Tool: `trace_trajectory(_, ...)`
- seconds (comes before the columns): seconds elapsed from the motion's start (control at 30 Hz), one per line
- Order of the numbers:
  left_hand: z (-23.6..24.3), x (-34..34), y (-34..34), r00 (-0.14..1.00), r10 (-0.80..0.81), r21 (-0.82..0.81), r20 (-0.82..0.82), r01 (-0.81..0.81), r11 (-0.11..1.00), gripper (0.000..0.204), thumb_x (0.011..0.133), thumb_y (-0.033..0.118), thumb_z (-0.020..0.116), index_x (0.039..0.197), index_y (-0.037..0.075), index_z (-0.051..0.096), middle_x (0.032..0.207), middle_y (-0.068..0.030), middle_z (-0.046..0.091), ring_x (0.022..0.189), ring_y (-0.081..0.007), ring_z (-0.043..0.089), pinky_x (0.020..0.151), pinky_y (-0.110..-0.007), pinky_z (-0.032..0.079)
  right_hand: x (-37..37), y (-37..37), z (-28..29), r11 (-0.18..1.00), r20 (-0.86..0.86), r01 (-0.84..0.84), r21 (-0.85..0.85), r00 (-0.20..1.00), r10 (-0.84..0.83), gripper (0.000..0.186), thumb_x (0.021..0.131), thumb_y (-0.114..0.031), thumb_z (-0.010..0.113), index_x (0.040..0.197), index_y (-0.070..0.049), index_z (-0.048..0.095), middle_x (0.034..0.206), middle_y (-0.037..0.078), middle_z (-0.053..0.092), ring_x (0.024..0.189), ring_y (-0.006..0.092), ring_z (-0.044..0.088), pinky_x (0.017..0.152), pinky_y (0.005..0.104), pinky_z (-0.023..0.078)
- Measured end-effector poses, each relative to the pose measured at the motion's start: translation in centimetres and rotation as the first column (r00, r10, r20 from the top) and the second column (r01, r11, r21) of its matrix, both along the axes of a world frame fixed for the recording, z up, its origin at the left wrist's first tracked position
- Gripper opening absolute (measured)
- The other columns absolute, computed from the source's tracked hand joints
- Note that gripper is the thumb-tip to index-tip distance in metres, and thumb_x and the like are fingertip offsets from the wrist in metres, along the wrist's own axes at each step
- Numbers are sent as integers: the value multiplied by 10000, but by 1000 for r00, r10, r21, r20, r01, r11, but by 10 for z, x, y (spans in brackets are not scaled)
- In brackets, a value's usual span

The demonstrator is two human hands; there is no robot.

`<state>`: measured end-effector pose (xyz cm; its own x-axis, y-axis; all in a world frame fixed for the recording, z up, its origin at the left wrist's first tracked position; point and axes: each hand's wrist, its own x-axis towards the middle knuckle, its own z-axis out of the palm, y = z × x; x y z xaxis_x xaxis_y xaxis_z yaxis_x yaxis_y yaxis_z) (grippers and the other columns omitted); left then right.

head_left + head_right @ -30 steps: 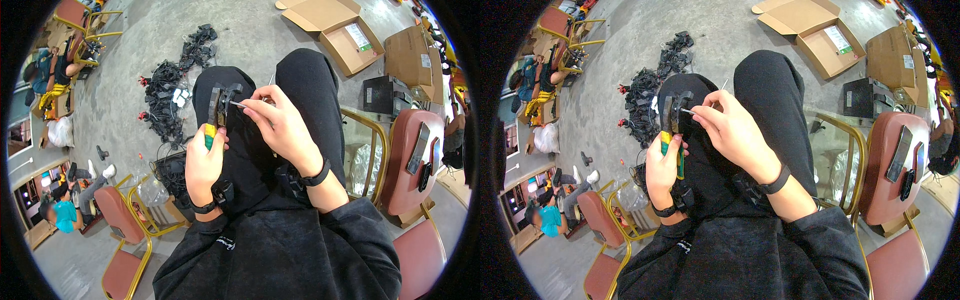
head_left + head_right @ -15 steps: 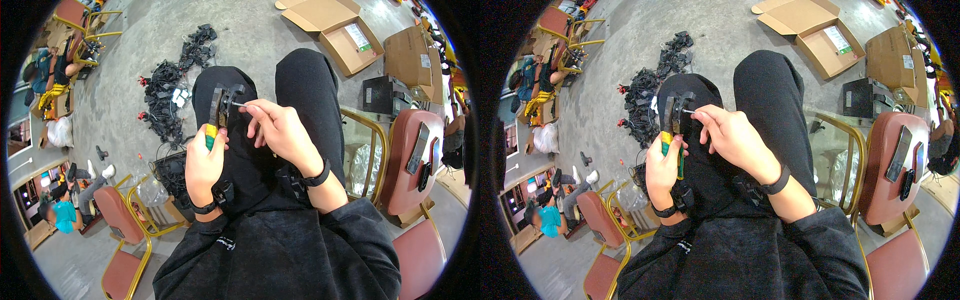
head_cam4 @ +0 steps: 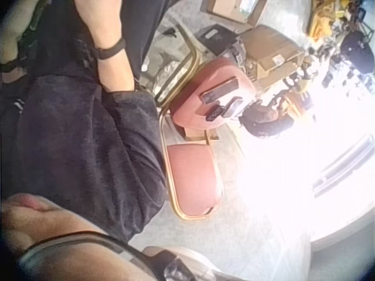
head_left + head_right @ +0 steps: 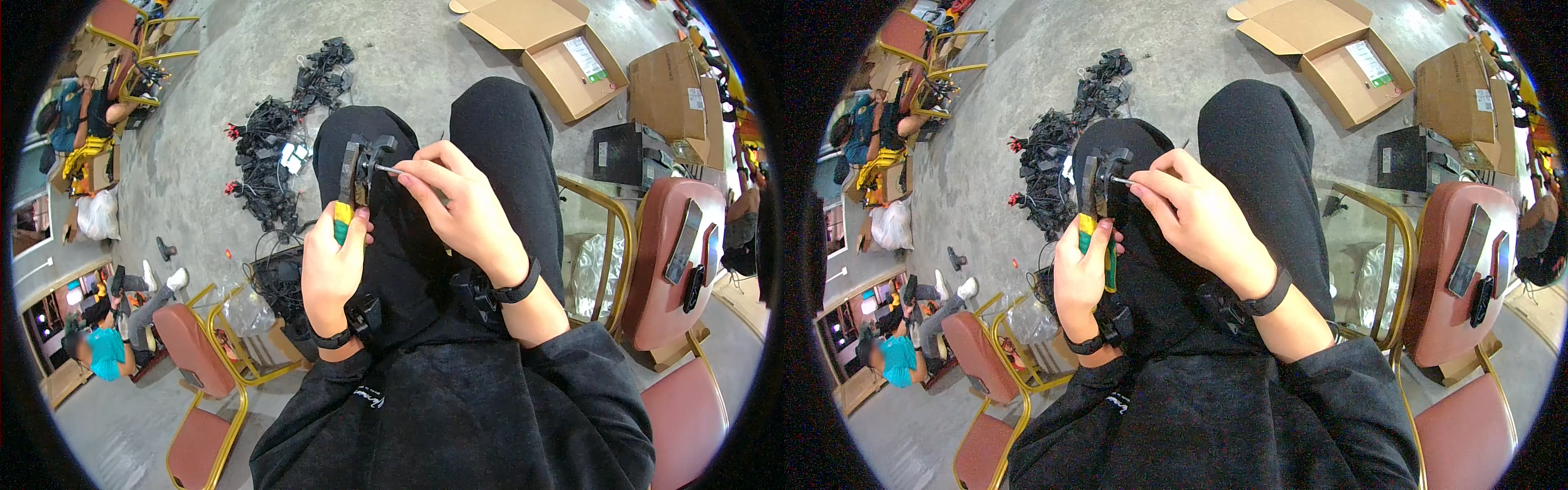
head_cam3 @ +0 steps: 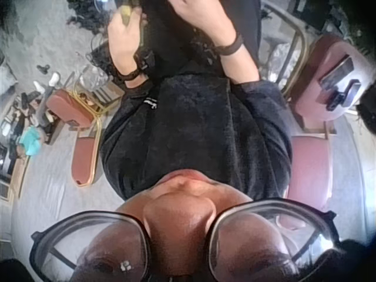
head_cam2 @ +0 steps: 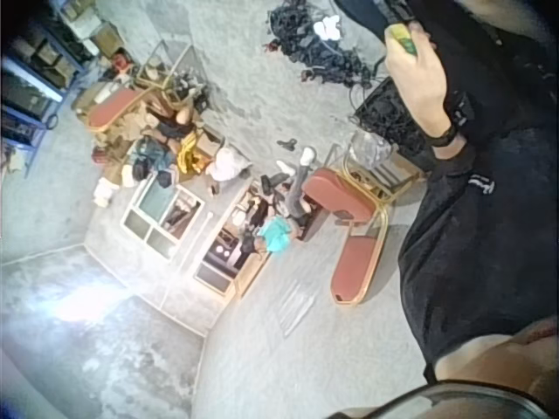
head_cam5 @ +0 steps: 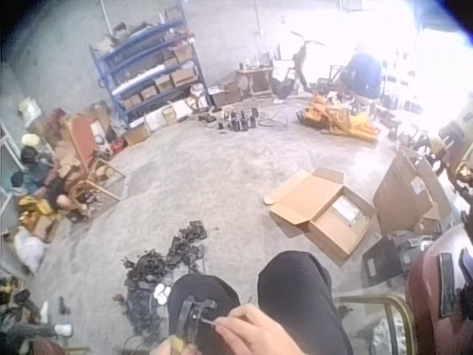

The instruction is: The person sits on the floor and uses a screwdriver to unscrew a small black electronic component. They then use pliers to hold the component while continuing to unscrew it with the screwdriver. The person works on the same component for the duration of the clip.

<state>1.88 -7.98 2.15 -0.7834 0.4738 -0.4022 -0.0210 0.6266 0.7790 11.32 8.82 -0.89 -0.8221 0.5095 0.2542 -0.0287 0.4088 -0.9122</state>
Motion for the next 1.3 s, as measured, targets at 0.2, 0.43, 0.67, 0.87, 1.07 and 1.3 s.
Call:
trace_trajectory(0.2, 0, 0, 0, 1000, 7, 2, -11, -7, 1000, 227, 1016, 218, 627, 1026, -8, 630, 830, -64, 692, 723, -129, 666, 665, -279, 528, -1, 0, 0, 984, -6, -3, 180, 1000, 4, 177, 891, -23, 712, 1068, -27, 716, 1109, 131, 619, 945, 281, 674, 801, 375, 545)
trace_trajectory(0.43, -3, 0, -1, 984, -87, -89, -155, 74, 993, 250, 985, 229, 695, 986, -13, 632, 819, -52, 680, 708, -112, 644, 667, -280, 532, -3, 1, -5, 965, -66, 36, 260, 998, -19, 179, 889, -78, 699, 1060, -22, 696, 1039, 138, 651, 834, 267, 697, 734, 353, 573)
trace_trajectory(0.67, -6, -1, -2, 985, -80, -87, -150, 67, 994, 252, 989, 232, 689, 999, -15, 637, 819, -50, 681, 712, -115, 648, 670, -278, 533, 2, 2, 23, 817, 292, -15, -576, 930, 223, 170, 1003, -121, 563, 1062, -34, 697, 747, 121, 706, 613, 222, 695, 577, 319, 538)
trace_trajectory(0.87, -8, -3, -3, 997, -42, -36, -58, 40, 999, 225, 998, 212, 669, 998, -11, 642, 816, -51, 683, 708, -117, 649, 660, -272, 524, 1, 3, 3, 996, 31, 13, -93, 999, -10, 144, 968, -140, 651, 1020, -23, 717, 835, 119, 668, 744, 248, 684, 673, 337, 540)
trace_trajectory(1.07, -7, -2, -3, 991, -63, -63, -122, 55, 996, 229, 1002, 212, 662, 976, -14, 637, 805, -54, 680, 700, -122, 647, 655, -278, 521, 0, 0, 2, 999, 6, -6, -34, 1000, 6, 138, 928, -110, 705, 1017, -5, 717, 998, 126, 629, 849, 280, 664, 766, 354, 540)
trace_trajectory(1.3, -7, -1, -1, 987, -49, -62, -154, 40, 997, 300, 963, 262, 694, 965, -25, 610, 748, -144, 645, 654, -235, 626, 642, -353, 495, -4, 2, -2, 963, -103, 48, 265, 994, -22, 192, 864, -85, 737, 1035, -7, 697, 1115, 145, 607, 907, 313, 662, 804, 374, 547)
